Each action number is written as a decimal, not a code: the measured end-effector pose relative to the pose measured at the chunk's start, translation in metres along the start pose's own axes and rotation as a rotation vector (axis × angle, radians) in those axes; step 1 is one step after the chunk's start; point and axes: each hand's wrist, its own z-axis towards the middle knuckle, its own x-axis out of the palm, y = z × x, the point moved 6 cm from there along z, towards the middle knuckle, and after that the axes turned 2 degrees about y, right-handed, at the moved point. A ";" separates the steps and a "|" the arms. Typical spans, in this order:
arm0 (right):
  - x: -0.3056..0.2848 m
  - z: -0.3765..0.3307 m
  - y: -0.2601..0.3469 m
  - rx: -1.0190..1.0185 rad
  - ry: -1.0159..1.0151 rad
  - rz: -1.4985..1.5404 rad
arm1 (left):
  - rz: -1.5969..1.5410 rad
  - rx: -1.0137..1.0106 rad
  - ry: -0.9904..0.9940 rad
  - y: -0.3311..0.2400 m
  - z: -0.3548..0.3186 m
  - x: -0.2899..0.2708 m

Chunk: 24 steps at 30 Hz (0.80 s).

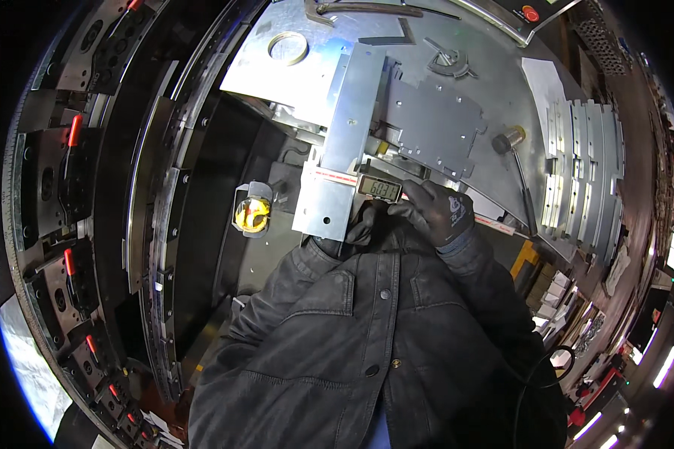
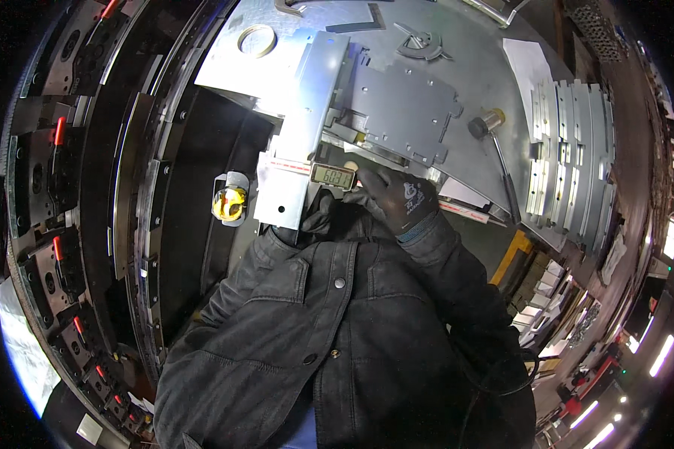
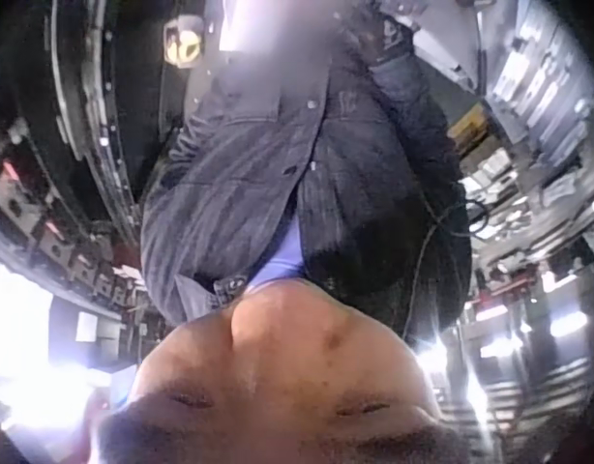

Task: Bending metal sheets using a press brake and measuring the resulting parts with digital calipers.

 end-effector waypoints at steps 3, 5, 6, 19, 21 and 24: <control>-0.004 0.002 0.003 -0.008 0.018 -0.044 | -0.005 -0.027 0.034 0.000 -0.003 -0.001; -0.006 0.003 0.006 -0.008 0.009 -0.035 | -0.007 -0.046 0.061 -0.001 -0.001 -0.002; -0.008 0.004 0.007 -0.007 0.003 -0.023 | -0.008 -0.055 0.074 0.002 -0.003 -0.003; -0.003 0.002 0.004 -0.048 -0.031 -0.046 | -1.088 -0.301 0.210 0.006 -0.018 0.008; -0.005 0.003 0.008 -0.026 -0.025 -0.040 | -1.517 -0.371 0.221 0.003 -0.018 0.013; -0.007 0.007 0.008 -0.010 -0.026 -0.038 | -2.153 -0.474 0.223 -0.004 -0.020 0.021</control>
